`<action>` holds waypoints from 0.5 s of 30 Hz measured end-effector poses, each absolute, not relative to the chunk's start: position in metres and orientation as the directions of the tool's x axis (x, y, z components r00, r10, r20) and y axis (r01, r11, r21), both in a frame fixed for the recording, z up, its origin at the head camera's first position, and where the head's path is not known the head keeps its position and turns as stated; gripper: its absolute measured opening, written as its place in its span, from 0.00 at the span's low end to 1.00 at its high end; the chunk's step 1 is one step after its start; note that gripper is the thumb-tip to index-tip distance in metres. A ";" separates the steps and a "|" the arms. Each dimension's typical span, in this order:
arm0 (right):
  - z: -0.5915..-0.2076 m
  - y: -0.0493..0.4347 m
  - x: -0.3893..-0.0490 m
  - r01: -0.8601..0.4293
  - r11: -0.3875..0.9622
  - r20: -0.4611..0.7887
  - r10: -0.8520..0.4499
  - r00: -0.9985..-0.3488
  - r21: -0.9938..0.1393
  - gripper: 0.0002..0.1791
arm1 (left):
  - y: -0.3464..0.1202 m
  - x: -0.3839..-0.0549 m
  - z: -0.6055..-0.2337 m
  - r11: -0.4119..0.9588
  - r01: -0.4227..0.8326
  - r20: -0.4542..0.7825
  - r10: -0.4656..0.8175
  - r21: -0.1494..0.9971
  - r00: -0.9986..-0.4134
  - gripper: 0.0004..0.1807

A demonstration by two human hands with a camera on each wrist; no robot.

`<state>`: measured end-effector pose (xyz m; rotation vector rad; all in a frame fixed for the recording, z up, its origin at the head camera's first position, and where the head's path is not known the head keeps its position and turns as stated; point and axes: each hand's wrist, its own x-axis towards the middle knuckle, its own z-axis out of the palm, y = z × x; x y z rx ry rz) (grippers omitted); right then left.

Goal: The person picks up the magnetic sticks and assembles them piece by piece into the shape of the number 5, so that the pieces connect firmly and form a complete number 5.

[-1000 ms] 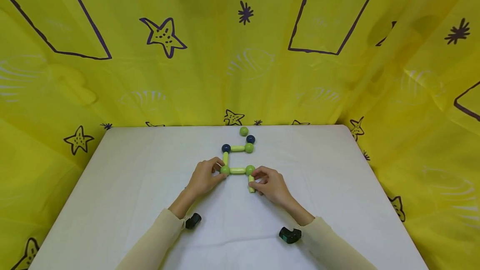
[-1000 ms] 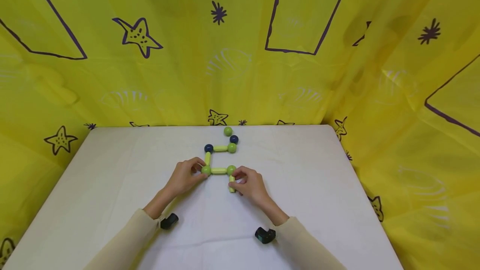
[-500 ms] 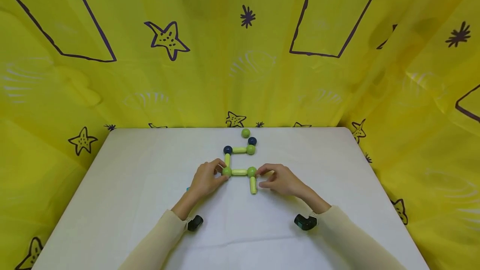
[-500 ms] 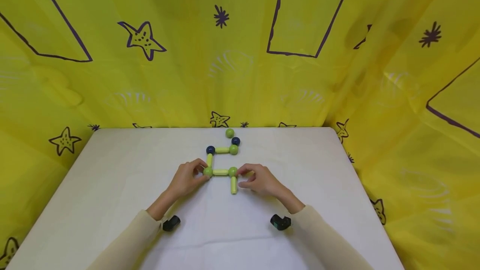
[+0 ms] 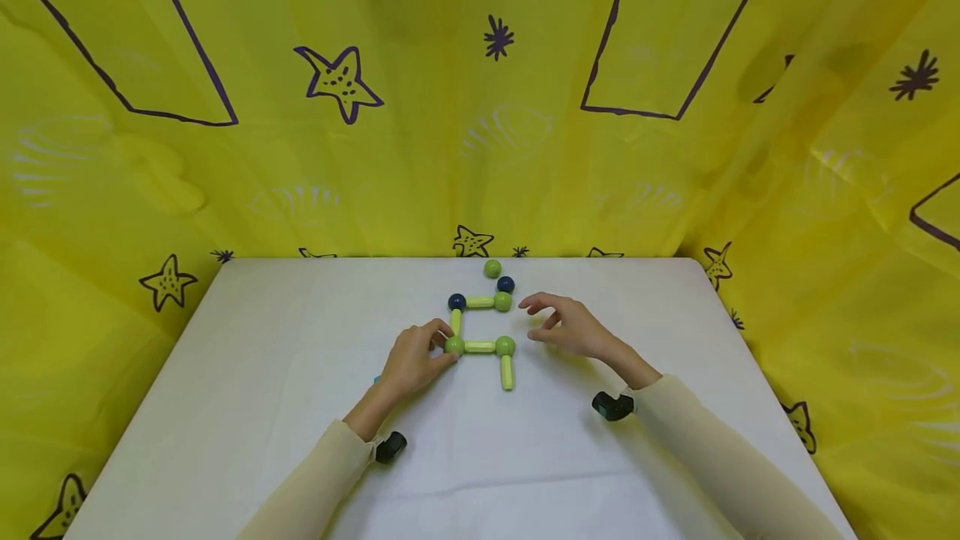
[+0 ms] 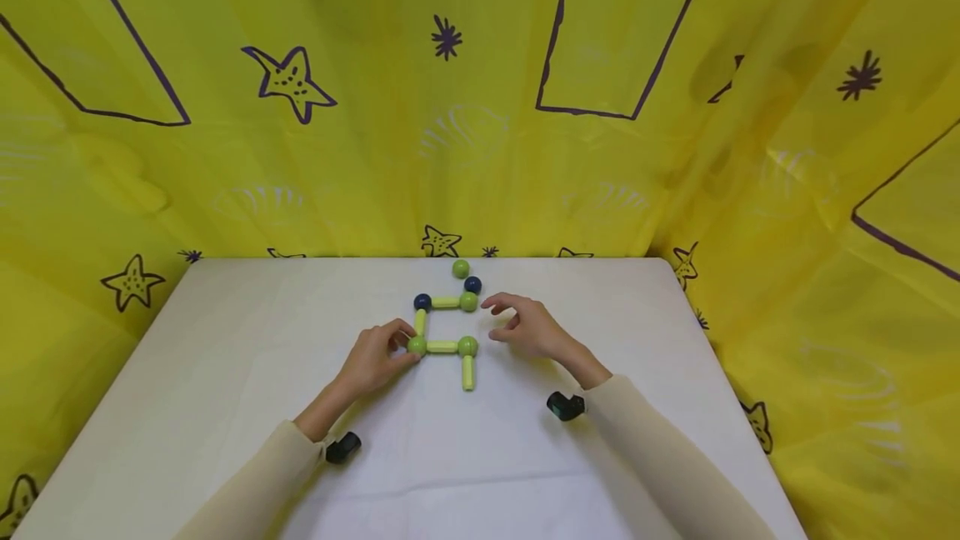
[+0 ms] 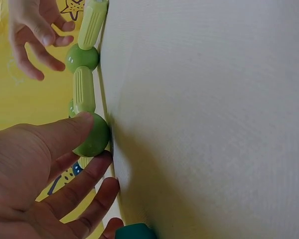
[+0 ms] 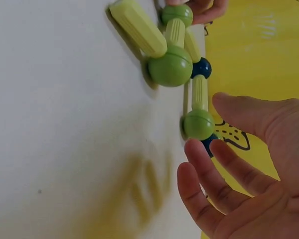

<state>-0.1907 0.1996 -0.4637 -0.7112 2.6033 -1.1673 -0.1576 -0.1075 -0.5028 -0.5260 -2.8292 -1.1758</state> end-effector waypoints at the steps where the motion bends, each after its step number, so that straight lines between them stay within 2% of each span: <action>1: -0.464 0.199 -0.194 -0.350 0.573 0.023 -0.500 -0.866 -0.741 0.26 | -0.108 -0.158 -0.503 0.655 0.320 0.158 0.295 0.685 -0.942 0.13; 15: -0.461 0.183 -0.258 -0.297 0.623 0.038 -0.393 -0.919 -0.724 0.24 | -0.108 -0.159 -0.505 0.656 0.322 0.156 0.299 0.683 -0.941 0.13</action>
